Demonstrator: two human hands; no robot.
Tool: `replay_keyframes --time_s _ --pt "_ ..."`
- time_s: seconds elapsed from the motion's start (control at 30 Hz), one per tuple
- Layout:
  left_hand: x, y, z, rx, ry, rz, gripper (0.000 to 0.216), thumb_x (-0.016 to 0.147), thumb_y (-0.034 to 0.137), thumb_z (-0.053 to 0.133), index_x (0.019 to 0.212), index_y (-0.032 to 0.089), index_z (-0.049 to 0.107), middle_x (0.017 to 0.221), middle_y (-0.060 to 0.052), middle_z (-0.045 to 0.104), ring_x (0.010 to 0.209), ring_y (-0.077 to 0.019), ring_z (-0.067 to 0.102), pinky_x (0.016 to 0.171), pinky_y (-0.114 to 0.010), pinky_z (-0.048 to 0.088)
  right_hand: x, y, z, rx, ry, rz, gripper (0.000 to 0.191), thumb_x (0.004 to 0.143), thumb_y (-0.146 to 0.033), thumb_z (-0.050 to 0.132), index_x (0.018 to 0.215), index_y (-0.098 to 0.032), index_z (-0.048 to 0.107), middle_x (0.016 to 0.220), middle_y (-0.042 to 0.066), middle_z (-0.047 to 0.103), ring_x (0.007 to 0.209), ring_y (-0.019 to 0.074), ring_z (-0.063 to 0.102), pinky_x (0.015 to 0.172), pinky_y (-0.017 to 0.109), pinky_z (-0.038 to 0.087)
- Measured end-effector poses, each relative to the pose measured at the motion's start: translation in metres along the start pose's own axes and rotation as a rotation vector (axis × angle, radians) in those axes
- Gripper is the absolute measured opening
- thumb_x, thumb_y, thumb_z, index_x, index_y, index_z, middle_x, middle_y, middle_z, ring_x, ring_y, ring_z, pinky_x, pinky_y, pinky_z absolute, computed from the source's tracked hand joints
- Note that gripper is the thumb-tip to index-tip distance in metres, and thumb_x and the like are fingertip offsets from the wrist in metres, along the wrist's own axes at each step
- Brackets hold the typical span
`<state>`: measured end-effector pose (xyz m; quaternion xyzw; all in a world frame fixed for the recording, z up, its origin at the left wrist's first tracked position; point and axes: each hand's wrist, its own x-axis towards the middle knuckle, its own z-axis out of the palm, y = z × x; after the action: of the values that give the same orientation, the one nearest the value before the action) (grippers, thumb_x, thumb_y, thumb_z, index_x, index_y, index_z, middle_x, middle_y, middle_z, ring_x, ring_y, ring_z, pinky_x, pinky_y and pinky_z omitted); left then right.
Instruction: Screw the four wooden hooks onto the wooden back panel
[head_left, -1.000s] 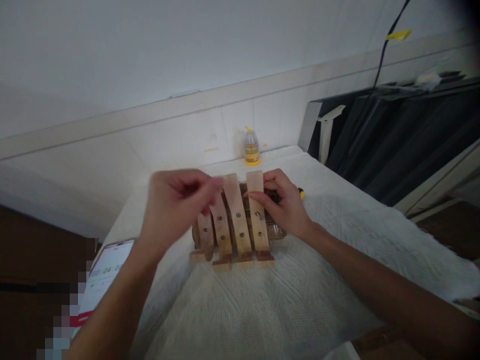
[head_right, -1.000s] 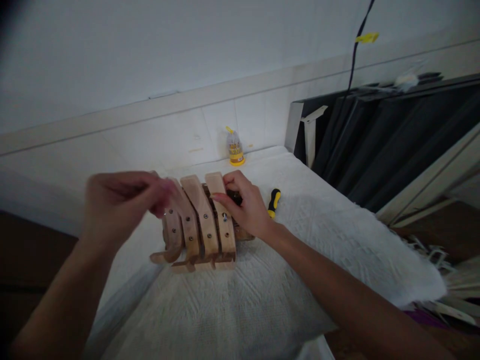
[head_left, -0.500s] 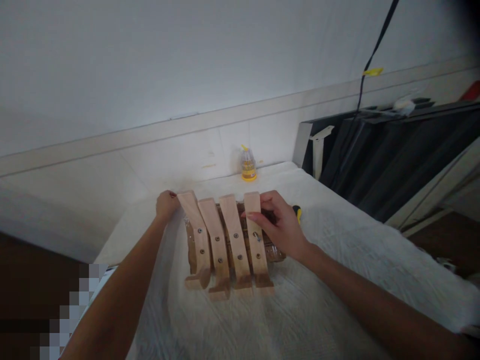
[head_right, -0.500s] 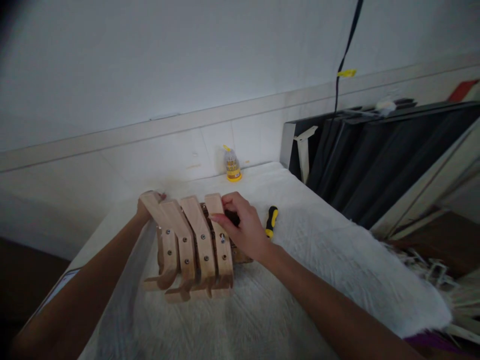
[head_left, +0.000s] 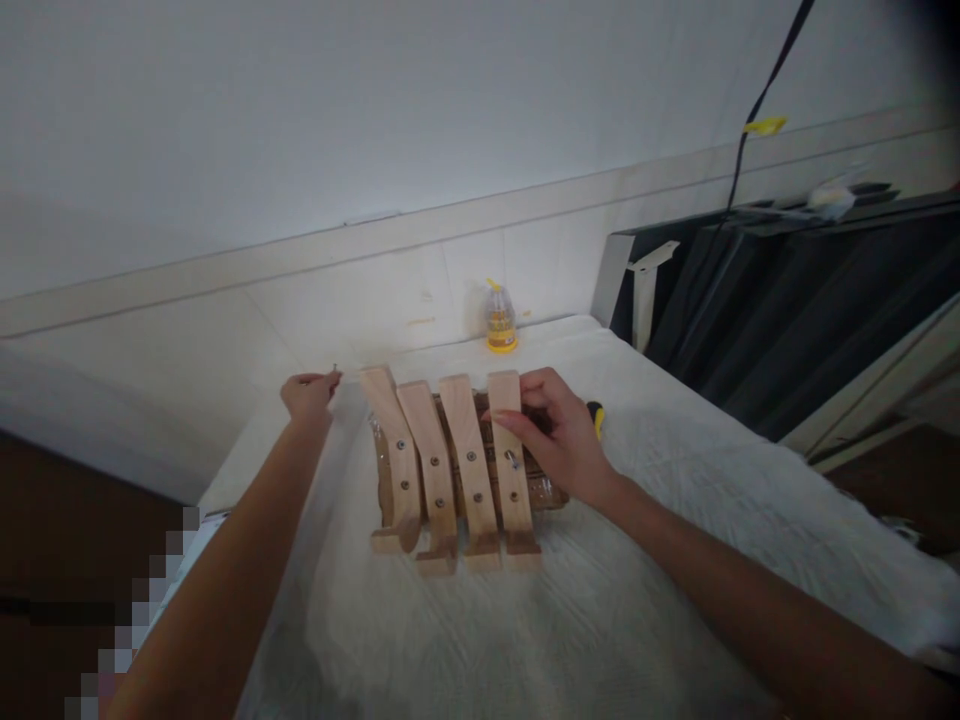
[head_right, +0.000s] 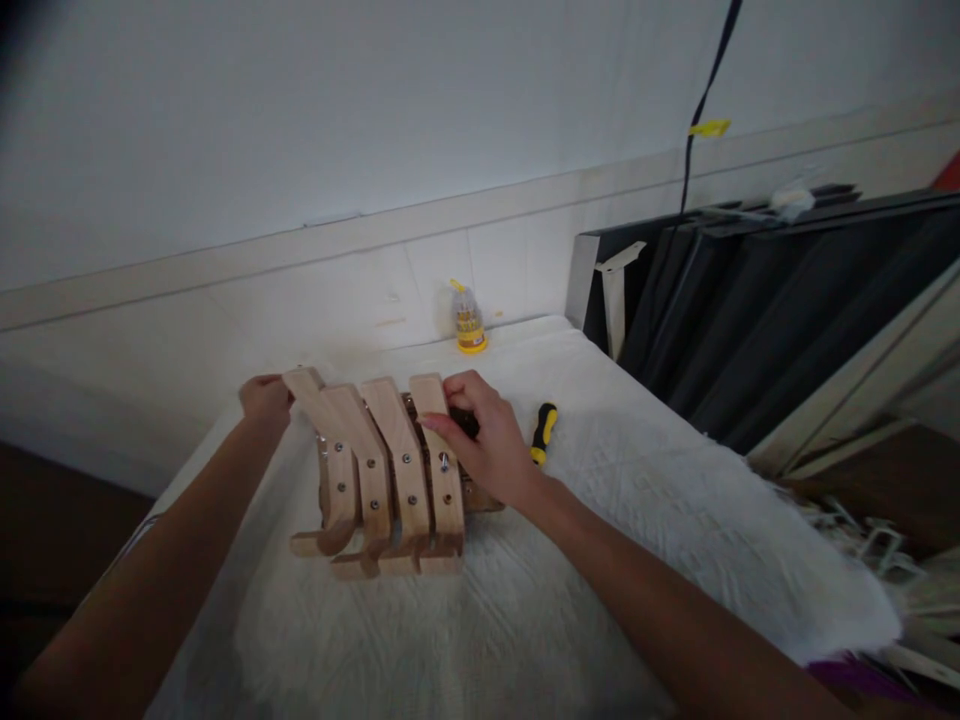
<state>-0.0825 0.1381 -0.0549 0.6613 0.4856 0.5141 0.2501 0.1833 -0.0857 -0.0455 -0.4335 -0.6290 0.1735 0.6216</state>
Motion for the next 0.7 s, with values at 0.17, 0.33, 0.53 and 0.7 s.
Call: replay_keyframes --time_s 0.17,0.33,0.53,0.7 --pt "-0.027 0.08 -0.025 -0.175 0.24 -0.21 0.039 0.064 -0.003 0.049 0.098 0.017 0.052 0.056 0.007 0.053 0.048 -0.0028 0.047 0.046 -0.013 0.036 0.0 0.001 0.0 0.034 -0.007 0.014 0.021 0.081 -0.035 0.061 0.083 -0.022 0.044 0.071 -0.002 0.066 0.062 0.0118 0.061 0.055 0.024 0.043" --pt "-0.093 0.176 -0.02 -0.436 -0.051 0.017 0.02 0.063 0.006 0.062 0.077 0.017 0.068 0.059 0.002 0.06 0.054 -0.0045 0.053 0.051 -0.014 0.044 0.002 0.001 0.001 0.049 0.002 0.005 0.02 0.081 -0.034 0.061 0.083 -0.022 0.046 0.075 -0.001 0.064 0.068 0.0124 0.062 0.058 0.025 0.045" --pt "-0.158 0.204 0.007 -0.036 -0.694 0.466 0.011 0.076 0.011 0.062 0.077 0.021 0.067 0.074 0.001 0.07 0.067 -0.0091 0.065 0.062 -0.017 0.05 0.002 0.0 0.0 0.051 -0.001 -0.004 0.019 0.081 -0.033 0.061 0.083 -0.022 0.045 0.071 -0.004 0.061 0.063 0.0108 0.059 0.057 0.024 0.044" --pt "-0.162 0.194 0.018 0.129 -0.895 0.604 0.015 0.084 0.012 0.054 0.085 0.019 0.068 0.077 0.0 0.072 0.066 -0.0082 0.066 0.062 -0.014 0.049 0.001 0.001 0.0 0.05 -0.019 0.008 0.019 0.083 -0.035 0.058 0.084 -0.023 0.043 0.071 -0.003 0.059 0.064 0.0121 0.058 0.059 0.026 0.045"
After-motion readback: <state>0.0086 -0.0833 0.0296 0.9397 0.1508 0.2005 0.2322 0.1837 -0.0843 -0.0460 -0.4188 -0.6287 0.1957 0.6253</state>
